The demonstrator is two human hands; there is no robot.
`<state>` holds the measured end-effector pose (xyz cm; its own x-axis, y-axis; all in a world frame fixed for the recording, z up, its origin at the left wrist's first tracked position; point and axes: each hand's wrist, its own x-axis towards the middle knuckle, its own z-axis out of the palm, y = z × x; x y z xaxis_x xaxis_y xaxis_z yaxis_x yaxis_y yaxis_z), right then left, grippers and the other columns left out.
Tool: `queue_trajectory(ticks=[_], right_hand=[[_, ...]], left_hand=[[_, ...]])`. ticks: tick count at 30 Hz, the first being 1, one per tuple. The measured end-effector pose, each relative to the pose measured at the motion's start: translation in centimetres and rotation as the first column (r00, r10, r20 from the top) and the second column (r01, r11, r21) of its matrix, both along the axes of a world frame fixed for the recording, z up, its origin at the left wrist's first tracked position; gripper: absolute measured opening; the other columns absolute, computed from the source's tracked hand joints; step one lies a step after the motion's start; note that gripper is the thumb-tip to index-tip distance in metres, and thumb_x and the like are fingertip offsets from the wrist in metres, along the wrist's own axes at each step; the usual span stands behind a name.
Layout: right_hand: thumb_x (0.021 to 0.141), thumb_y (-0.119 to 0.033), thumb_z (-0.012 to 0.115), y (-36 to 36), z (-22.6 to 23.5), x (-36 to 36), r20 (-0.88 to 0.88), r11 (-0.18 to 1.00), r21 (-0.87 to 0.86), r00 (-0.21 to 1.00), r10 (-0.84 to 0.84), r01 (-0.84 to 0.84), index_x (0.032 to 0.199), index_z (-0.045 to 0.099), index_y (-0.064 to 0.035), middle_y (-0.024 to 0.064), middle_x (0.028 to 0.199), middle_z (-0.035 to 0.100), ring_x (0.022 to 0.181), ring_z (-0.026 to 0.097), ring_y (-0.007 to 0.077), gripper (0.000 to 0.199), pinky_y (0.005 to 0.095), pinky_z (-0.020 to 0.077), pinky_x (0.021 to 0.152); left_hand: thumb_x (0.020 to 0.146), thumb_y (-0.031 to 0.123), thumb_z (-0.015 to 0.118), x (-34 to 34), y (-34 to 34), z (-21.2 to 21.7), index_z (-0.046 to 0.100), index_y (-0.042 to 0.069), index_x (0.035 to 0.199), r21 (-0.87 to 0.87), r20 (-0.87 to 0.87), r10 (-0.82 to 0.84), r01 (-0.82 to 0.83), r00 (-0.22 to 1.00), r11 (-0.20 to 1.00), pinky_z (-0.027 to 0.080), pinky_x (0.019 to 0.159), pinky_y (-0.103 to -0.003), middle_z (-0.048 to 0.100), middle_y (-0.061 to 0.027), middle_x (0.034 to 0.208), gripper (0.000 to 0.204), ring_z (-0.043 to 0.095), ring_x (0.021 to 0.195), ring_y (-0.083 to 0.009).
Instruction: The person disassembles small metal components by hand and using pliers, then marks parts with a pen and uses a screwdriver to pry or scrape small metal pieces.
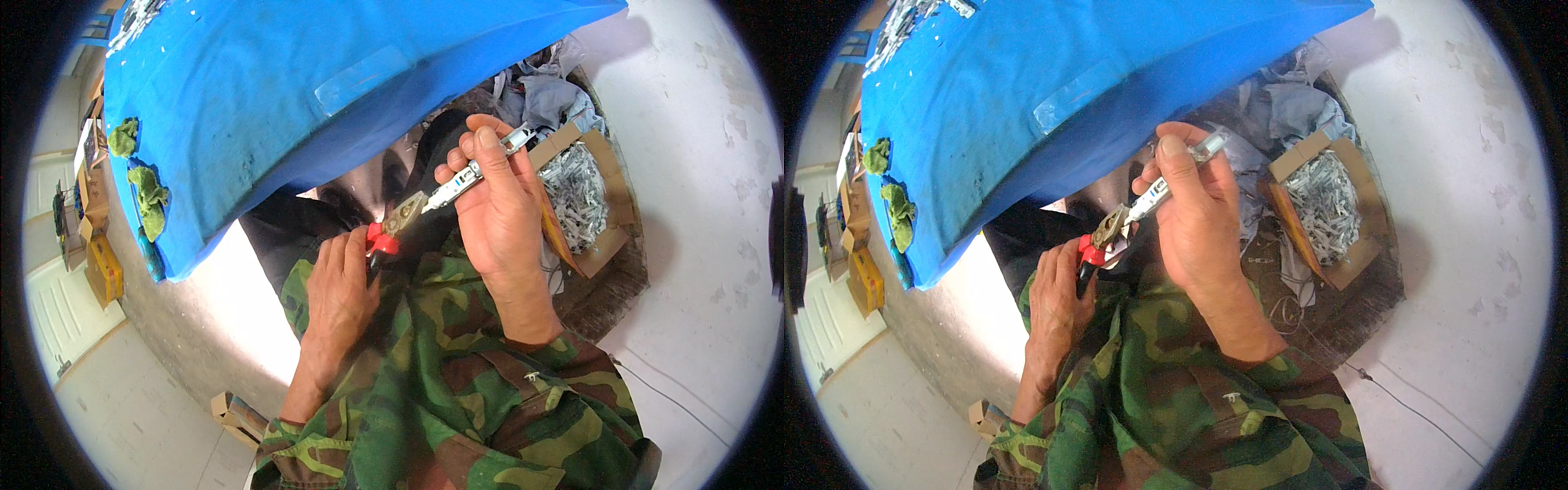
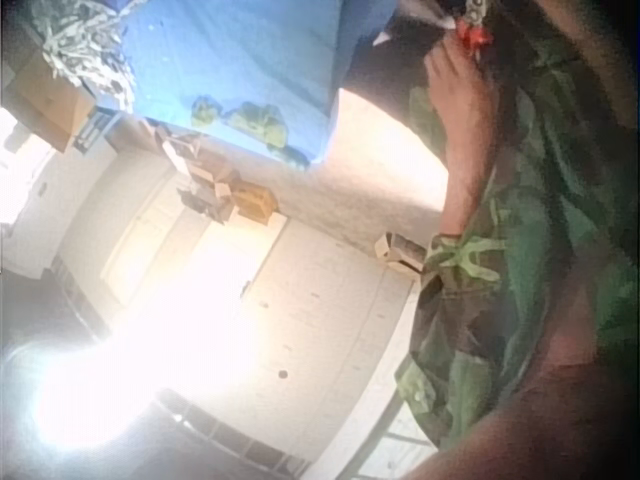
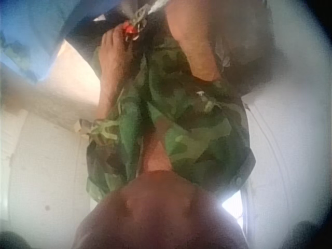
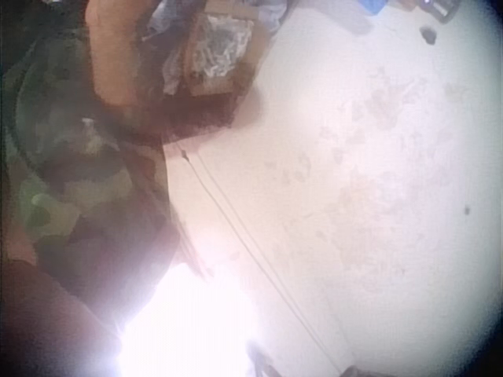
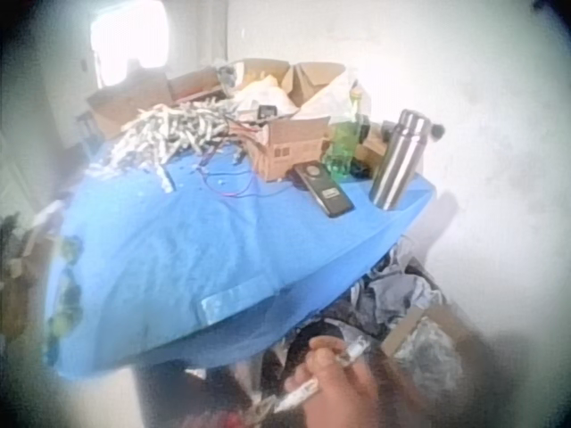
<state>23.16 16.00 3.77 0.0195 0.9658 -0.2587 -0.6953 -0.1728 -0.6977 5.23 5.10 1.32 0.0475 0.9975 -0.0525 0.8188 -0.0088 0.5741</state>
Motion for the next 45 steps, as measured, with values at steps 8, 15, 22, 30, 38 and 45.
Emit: queue_trajectory(ticks=[8,15,22,30,38,45], right_hand=[[0.102,-0.015,0.071,0.5,-0.2,0.2,-0.084,1.0,-0.013,0.996,-0.003,0.002,0.117,0.066,-0.0057,0.0022,0.099,0.066,0.091,0.065,0.015,0.018,0.0393,0.0568,0.089],[0.102,-0.018,0.071,0.5,-1.6,0.4,-0.143,0.998,-0.043,0.989,0.03,-0.037,0.112,0.067,-0.0069,0.004,0.103,0.068,0.098,0.068,0.0183,0.015,0.0434,0.0579,0.098],[0.103,-0.014,0.067,0.2,-3.1,1.1,-0.27,0.971,-0.205,0.961,0.064,-0.122,0.12,0.064,-0.0039,0.0095,0.111,0.067,0.107,0.067,0.0252,0.02,0.0472,0.0562,0.1],[0.109,-0.013,0.048,-0.7,-2.6,-0.3,-0.162,0.959,-0.103,0.956,0.246,-0.264,0.141,0.053,0.0019,0.0121,0.125,0.063,0.121,0.063,0.0251,0.036,0.0514,0.0522,0.111],[0.107,-0.01,0.056,-1.1,-2.1,-0.8,-0.009,0.924,-0.05,0.925,0.38,-0.38,0.145,0.053,0.0023,0.0099,0.126,0.064,0.115,0.066,0.02,0.04,0.0445,0.0593,0.1],[0.104,-0.006,0.062,-1.5,-1.9,-1.9,0.19,0.925,-0.043,0.906,0.378,-0.377,0.14,0.059,0.003,0.0079,0.116,0.069,0.101,0.07,0.0148,0.037,0.0295,0.059,0.088]], left_hand=[[0.094,0.01,0.071,0.0,-0.6,0.9,0.061,0.001,0.132,-0.068,0.242,0.102,-0.088,0.965,0.994,0.053,0.09,-0.041,0.068,-0.0204,0.112,0.04,0.067,0.101,-0.0374],[0.1,0.029,0.067,-0.2,-1.4,2.3,0.064,0.0,0.13,-0.29,0.463,0.157,-0.019,0.872,0.957,0.051,0.093,-0.037,0.071,-0.0134,0.11,0.041,0.067,0.101,-0.025],[0.103,0.04,0.066,-3.1,0.2,3.7,0.064,-0.002,0.129,-0.309,0.458,0.398,-0.278,0.795,0.91,0.053,0.086,-0.036,0.071,-0.0111,0.103,0.05,0.066,0.094,-0.0193],[0.104,0.035,0.067,-4.7,-0.1,3.5,0.066,-0.002,0.115,-0.265,0.44,0.43,-0.343,0.789,0.901,0.051,0.075,-0.031,0.066,-0.0055,0.089,0.039,0.062,0.081,-0.0147],[0.104,0.039,0.066,-5.2,0.5,3.9,0.066,-0.002,0.115,-0.249,0.41,0.47,-0.4,0.782,0.882,0.053,0.074,-0.032,0.067,-0.0059,0.087,0.043,0.064,0.081,-0.0153],[0.103,0.035,0.067,-6.0,-0.1,2.9,0.066,-0.001,0.116,-0.236,0.409,0.444,-0.378,0.797,0.895,0.054,0.076,-0.033,0.067,-0.0074,0.091,0.039,0.065,0.081,-0.0159]])
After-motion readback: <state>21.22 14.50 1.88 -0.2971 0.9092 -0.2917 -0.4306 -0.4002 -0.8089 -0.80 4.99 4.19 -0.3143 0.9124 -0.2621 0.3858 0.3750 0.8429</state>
